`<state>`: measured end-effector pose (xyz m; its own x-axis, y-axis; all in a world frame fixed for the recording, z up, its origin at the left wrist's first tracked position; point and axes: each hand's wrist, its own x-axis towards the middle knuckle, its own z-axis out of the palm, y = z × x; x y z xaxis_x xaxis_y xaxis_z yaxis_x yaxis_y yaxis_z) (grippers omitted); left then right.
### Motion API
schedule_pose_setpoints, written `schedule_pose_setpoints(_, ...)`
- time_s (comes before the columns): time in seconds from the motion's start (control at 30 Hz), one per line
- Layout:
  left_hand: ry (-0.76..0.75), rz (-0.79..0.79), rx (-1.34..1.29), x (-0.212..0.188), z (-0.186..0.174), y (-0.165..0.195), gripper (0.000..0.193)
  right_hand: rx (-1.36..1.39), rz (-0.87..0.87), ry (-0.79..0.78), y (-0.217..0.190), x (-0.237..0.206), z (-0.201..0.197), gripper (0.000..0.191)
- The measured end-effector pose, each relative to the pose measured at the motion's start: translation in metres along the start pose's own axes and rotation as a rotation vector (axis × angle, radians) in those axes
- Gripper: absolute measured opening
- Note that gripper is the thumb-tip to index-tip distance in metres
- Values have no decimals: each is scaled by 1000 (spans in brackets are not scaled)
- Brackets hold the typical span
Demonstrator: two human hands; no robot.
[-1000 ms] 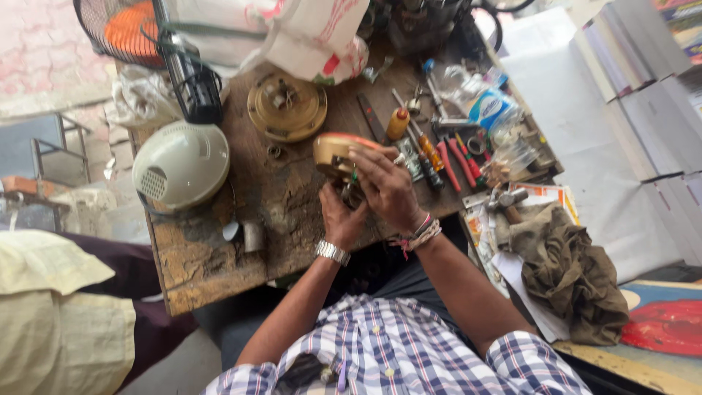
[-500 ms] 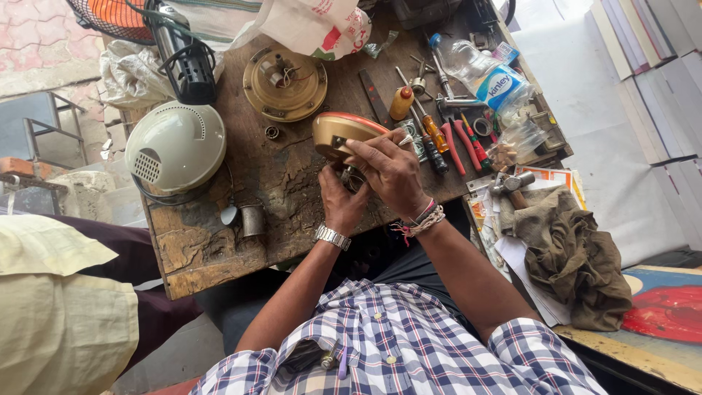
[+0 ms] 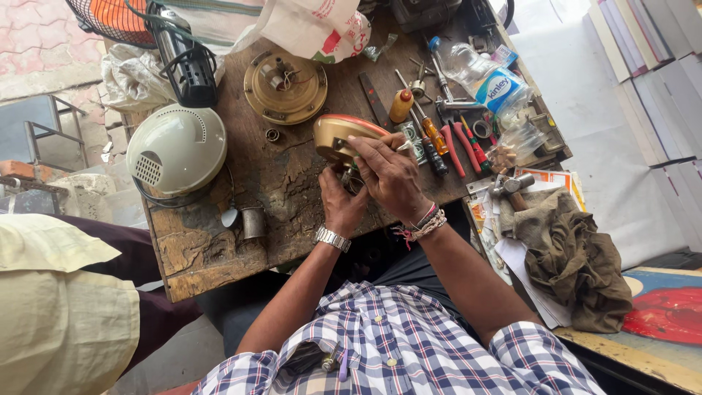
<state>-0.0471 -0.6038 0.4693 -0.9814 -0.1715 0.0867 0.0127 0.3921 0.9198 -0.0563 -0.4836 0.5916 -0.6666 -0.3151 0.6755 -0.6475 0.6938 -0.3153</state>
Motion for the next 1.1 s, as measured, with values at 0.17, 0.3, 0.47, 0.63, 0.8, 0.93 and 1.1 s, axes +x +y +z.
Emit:
schedule_pose_setpoints(0.17,-16,-19,-16,1,-5,5,75,3,73,2,-1,2,2,36)
schedule_pose_setpoints(0.3,-17,1,2,3,-4,7,75,-64,-23,23,0,5,-3,37)
schedule_pose_setpoints(0.47,-20,-22,5,1,-2,1,75,59,-7,-46,1,1,-2,36)
schedule_pose_setpoints(0.63,-8,11,-23,1,0,-2,78,19,-37,-44,6,1,-5,40)
schedule_pose_setpoints(0.8,-10,-13,0,2,2,-6,73,179,19,-85,7,0,-5,37)
schedule_pose_setpoints(0.93,7,29,-12,2,3,-9,73,58,-10,-78,5,-2,-4,42)
schedule_pose_setpoints(1.1,3,16,-14,2,3,-10,75,136,-42,-87,7,-2,-4,42)
